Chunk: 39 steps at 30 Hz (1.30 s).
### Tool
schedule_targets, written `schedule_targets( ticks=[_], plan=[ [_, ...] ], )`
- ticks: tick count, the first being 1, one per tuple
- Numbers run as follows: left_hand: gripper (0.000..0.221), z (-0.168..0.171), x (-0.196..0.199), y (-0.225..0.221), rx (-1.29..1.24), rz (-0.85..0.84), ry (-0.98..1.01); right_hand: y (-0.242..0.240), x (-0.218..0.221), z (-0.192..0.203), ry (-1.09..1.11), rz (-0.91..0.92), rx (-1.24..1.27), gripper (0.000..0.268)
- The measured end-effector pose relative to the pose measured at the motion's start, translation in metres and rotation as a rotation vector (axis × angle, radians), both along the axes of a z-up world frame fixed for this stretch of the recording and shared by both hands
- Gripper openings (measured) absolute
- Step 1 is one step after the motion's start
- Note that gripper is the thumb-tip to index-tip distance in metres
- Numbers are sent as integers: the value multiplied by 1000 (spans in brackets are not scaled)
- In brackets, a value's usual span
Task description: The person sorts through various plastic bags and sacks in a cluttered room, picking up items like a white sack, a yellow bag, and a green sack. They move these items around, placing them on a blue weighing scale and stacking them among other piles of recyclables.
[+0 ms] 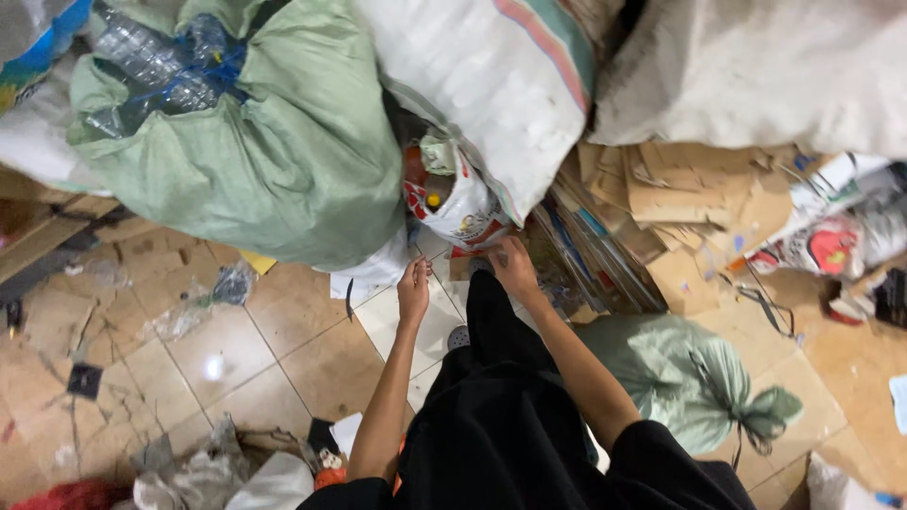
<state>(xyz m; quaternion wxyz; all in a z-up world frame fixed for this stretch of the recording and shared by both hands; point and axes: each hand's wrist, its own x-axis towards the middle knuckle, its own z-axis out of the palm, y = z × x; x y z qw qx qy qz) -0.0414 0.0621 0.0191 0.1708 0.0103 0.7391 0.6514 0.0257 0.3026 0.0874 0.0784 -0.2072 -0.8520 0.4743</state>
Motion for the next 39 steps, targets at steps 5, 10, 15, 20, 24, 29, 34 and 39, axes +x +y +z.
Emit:
schedule_targets(
  ticks=[5, 10, 15, 20, 24, 29, 34, 39],
  plan=[
    [41, 12, -25, 4, -193, 59, 2, 20, -90, -85, -50, 42, 5, 38],
    [43, -21, -56, 13, -275, 82, -1, 33, -180, -144, -157, -39, 36, 56],
    [45, -10, -69, 29, -239, 103, -92, 30, -209, -173, -460, -42, 150, 63],
    [45, -19, -79, 30, -280, 92, -139, 23, -192, -194, -686, -18, 166, 39],
    [44, -24, -83, 14, -197, 33, -208, 19, -176, -195, -765, -39, 166, 30],
    [43, -39, -91, -18, -224, -89, -207, 17, -101, -198, -870, -187, 192, 30],
    [38, -97, -106, -38, -274, -224, -159, -5, -33, -163, -870, -360, 146, 33],
    [44, -158, -111, -38, -319, -392, -151, -50, 45, -193, -703, -503, 228, 20]
  ],
)
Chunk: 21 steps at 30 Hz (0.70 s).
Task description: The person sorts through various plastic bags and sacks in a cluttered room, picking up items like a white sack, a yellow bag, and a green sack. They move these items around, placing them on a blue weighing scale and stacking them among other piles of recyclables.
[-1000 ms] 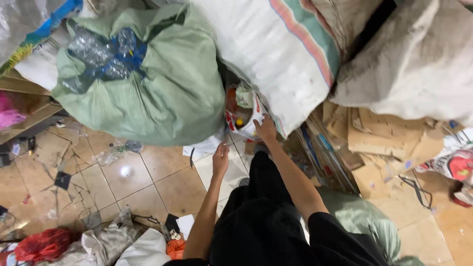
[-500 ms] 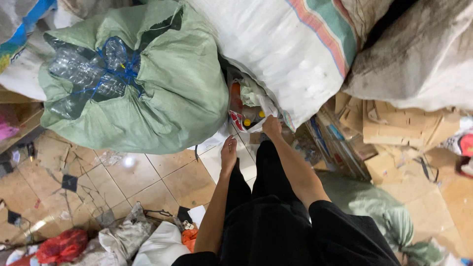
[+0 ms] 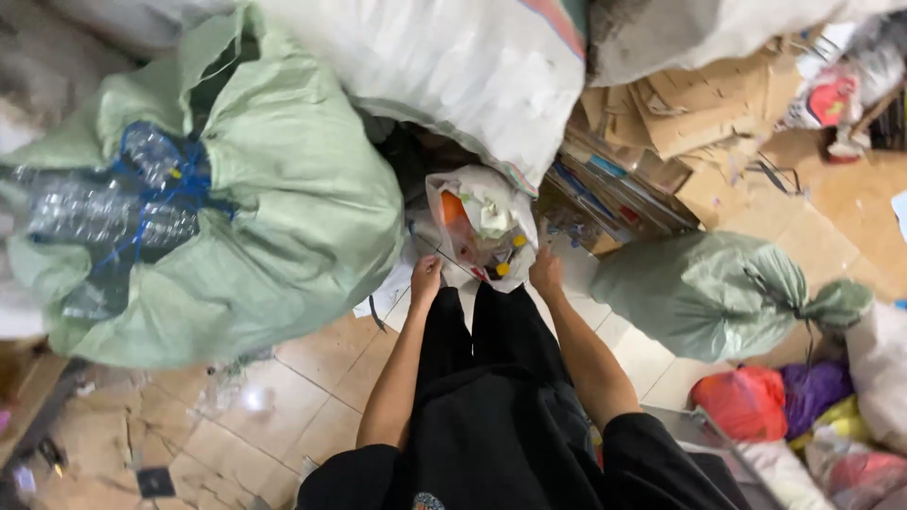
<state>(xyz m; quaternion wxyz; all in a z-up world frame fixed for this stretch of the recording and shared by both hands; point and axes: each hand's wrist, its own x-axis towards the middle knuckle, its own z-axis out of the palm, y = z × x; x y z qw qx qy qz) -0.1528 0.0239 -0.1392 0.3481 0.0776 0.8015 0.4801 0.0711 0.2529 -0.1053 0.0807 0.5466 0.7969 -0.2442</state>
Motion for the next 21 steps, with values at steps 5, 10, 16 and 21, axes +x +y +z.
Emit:
schedule_targets(
  ticks=[5, 10, 16, 21],
  plan=[
    [57, -8, -7, 11, 60, -92, -261, -51, 33, 13, 61, -149, 4, 11],
    [71, 15, 16, 31, -145, -193, -383, -94, 50, 58, 134, -184, 48, 28],
    [61, -15, 47, 45, -133, -434, -71, -113, 67, 110, 265, -264, 56, 11],
    [34, 30, 61, 45, -454, -800, 170, -146, 120, 126, 295, -412, 84, 10]
  ],
)
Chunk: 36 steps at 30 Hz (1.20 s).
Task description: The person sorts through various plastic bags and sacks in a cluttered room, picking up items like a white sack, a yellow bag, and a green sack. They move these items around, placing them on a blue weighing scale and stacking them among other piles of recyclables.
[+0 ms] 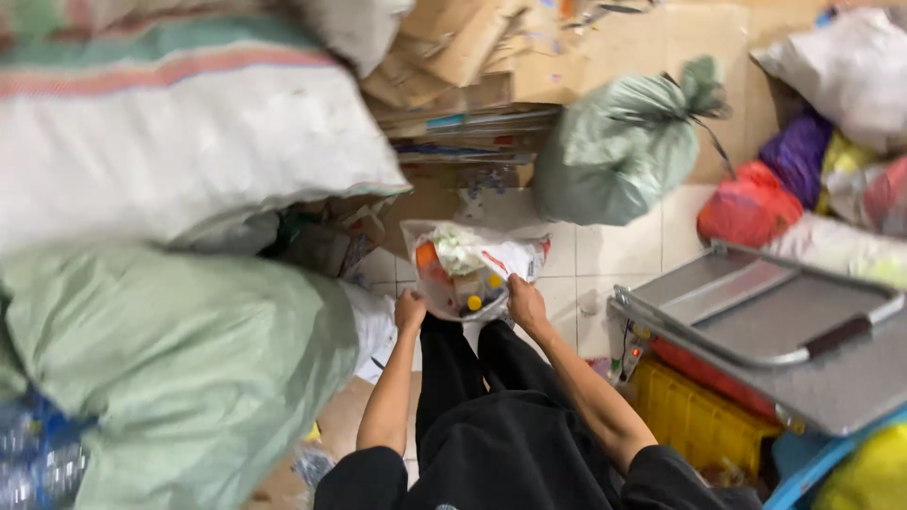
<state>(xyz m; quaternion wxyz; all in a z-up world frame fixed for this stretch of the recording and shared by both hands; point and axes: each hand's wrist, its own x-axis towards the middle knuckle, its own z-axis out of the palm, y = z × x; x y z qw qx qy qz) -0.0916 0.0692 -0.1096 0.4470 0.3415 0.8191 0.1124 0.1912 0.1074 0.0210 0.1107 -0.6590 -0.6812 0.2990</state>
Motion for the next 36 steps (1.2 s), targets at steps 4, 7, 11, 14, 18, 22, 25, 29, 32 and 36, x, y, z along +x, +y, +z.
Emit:
schedule_targets(
  ticks=[4, 7, 11, 14, 18, 22, 25, 29, 32, 36],
  plan=[
    [42, -15, 21, 1, -65, -174, 22, -37, 50, 33, 29, -181, -12, 9],
    [53, -9, 53, 19, -50, -256, 74, -73, 85, 52, 65, -331, -29, 9],
    [48, 3, 116, 58, 58, -340, -129, -109, 123, 72, 95, -513, 71, 10],
    [50, 19, 165, 91, 94, -627, -75, -129, 142, 75, 54, -654, 99, 11],
    [49, 32, 222, 105, 211, -1022, -89, -172, 168, 52, -33, -904, 98, 14],
    [48, 60, 269, 92, 325, -1259, -186, -210, 169, 56, -84, -1190, 141, 13],
    [41, 104, 312, 84, 339, -1210, -377, -233, 158, 52, -103, -1397, 138, 15],
    [35, 110, 359, 77, 277, -1320, -448, -261, 136, 43, -39, -1642, 32, 18],
    [30, 108, 398, 61, 272, -1502, -407, -293, 125, 17, -1, -1806, 16, 18],
    [32, 110, 445, 15, 329, -1676, -554, -343, 110, -18, 122, -2061, 29, 18]
  ],
)
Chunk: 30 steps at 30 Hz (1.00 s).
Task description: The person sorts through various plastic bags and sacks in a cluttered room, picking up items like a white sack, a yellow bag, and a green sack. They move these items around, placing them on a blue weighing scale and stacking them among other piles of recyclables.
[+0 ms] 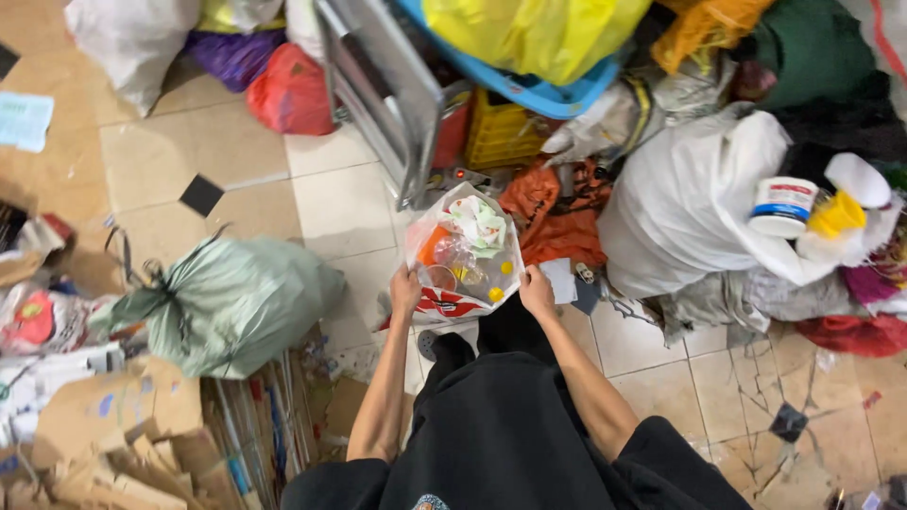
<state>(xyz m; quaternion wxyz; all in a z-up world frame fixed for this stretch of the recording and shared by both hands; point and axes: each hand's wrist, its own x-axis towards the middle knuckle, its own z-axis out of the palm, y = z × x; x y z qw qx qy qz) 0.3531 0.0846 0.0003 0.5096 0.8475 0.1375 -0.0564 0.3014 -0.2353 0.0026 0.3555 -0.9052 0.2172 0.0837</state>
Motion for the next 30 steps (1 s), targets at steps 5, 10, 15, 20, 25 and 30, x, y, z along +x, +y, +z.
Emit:
schedule_targets(
  ticks=[5, 10, 15, 20, 25, 30],
  plan=[
    [31, -15, 55, -53, 37, -88, 75, -37, 11, -16, -55, -144, 102, 16],
    [29, -40, 109, -82, 117, -51, 131, -60, 62, -28, -101, -161, 158, 18],
    [29, -46, 152, -102, -64, 97, 193, -66, 129, -28, -199, -51, 145, 16],
    [40, -108, 185, -121, -64, 245, 365, -83, 176, -101, -139, -11, 144, 14],
    [40, -144, 183, -143, 161, 97, 20, -69, 215, -118, -47, -4, 141, 15],
    [50, -95, 167, -157, 5, 264, 113, -49, 224, -138, -57, -5, 115, 18]
  ],
)
